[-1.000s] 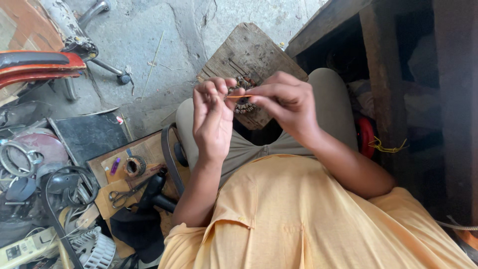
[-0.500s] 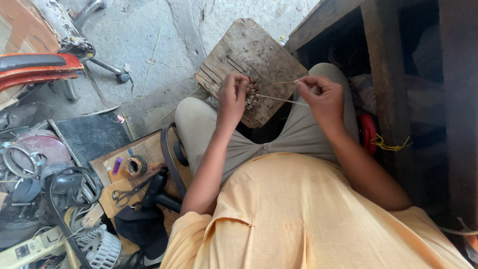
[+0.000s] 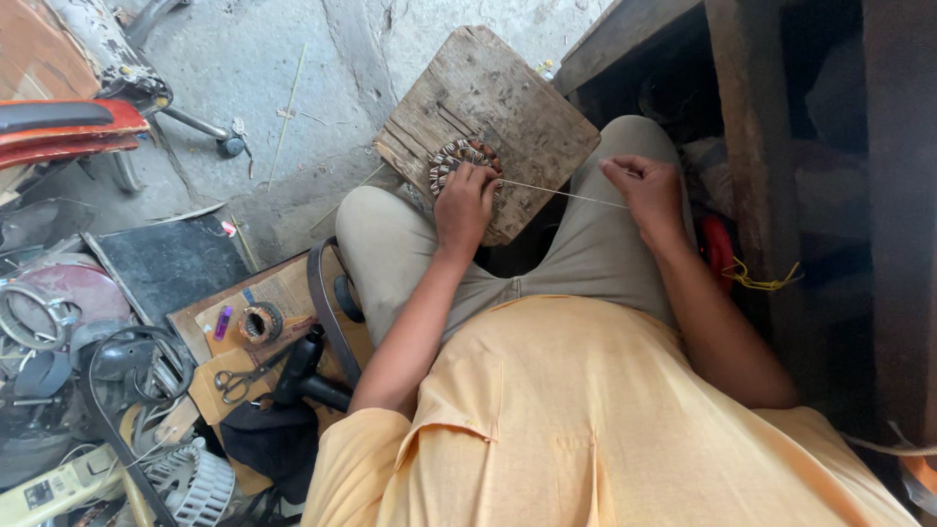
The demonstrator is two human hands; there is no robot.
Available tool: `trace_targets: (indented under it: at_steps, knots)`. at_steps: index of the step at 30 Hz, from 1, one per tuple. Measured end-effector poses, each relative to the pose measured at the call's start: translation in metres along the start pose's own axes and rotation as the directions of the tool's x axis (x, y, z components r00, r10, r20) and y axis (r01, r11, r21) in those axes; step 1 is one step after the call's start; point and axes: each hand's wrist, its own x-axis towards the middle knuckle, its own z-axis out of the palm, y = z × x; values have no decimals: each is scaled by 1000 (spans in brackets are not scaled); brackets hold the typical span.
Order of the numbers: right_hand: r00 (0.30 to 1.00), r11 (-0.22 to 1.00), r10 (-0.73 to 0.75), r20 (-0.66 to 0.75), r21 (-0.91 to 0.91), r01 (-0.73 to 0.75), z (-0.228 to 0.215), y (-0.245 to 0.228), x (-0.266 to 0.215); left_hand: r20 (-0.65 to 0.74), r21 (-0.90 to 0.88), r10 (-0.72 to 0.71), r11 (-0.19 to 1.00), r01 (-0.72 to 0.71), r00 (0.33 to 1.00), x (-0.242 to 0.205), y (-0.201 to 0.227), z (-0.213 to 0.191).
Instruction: The person sits on the floor and winds a thin wire around a circular metal core placed on a wooden board. The person repeatedly pulls the wire and wraps it around the core by hand.
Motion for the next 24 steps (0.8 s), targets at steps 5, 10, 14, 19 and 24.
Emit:
trace_targets:
  at_steps: [5,10,14,19,24]
  knots:
    - [996,993,88,-2,79,-88,-4,2,2,-16,32,29,999,-28,999,0,-4,5]
    - [944,899,331,-16,308,-310,-4,-1,6,17,-45,31,999,-30,999,2,-5,2]
    - [945,883,327,-14,360,-301,-4,-1,3,74,-137,51,990,-41,996,2,9,2]
    - [943,822,329,53,475,-314,0,3,2,164,-343,-58,933,112,985,6,36,18]
    - [938,831,345,44,450,-327,8,1,-5,298,-446,-146,853,273,943,17,43,41]
